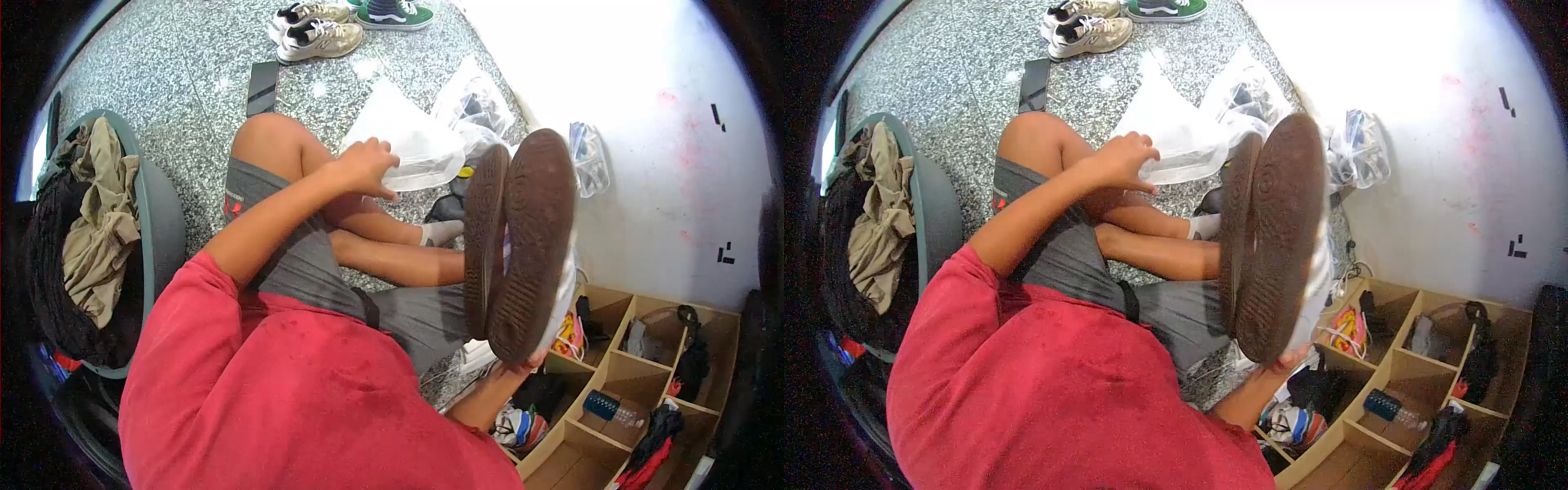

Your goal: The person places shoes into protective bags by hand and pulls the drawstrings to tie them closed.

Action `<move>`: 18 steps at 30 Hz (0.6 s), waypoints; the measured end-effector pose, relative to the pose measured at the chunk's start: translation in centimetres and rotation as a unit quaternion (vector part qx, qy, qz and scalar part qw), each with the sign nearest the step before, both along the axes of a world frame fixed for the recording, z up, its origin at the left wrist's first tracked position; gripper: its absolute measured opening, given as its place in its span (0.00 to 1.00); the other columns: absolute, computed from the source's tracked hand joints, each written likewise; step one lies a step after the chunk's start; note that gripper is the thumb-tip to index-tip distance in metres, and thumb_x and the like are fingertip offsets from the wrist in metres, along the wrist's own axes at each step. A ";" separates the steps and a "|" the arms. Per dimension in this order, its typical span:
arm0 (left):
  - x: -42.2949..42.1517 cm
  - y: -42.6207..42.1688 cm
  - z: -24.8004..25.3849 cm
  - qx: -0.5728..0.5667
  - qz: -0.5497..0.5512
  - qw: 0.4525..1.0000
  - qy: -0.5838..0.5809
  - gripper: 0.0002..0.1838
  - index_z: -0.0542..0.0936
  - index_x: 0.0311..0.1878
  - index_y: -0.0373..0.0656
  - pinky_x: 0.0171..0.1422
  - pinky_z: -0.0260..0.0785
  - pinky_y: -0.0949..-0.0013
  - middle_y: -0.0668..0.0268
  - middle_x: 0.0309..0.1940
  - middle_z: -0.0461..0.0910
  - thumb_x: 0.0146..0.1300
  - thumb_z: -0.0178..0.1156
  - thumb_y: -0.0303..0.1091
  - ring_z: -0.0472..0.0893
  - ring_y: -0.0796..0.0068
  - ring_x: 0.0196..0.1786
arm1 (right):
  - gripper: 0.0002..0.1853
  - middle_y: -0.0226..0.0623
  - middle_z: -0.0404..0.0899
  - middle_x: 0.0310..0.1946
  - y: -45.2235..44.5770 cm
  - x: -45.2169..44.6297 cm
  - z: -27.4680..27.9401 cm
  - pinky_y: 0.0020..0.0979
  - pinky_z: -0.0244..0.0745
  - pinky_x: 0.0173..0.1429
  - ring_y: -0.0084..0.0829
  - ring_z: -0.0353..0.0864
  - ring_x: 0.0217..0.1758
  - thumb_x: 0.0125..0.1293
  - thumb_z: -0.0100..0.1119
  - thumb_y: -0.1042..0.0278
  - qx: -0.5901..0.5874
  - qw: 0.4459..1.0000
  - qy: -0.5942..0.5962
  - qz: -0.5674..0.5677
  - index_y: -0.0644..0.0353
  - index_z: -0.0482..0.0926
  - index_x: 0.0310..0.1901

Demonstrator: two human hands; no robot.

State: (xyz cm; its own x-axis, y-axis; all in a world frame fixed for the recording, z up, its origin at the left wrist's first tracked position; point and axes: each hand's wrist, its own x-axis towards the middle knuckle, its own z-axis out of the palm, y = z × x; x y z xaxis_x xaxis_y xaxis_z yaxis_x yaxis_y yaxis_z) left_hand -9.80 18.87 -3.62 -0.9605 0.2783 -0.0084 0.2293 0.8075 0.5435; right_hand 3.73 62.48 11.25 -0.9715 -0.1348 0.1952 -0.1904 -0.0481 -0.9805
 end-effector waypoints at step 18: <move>0.5 3.0 3.3 0.165 -0.016 0.976 -0.143 0.08 0.89 0.32 0.41 0.45 0.79 0.55 0.49 0.30 0.87 0.49 0.65 0.19 0.88 0.48 0.39 | 0.24 0.33 0.82 0.34 -3.7 -2.2 10.0 0.39 0.77 0.35 0.38 0.83 0.34 0.39 0.85 0.48 0.516 0.802 0.124 0.276 0.54 0.82 0.29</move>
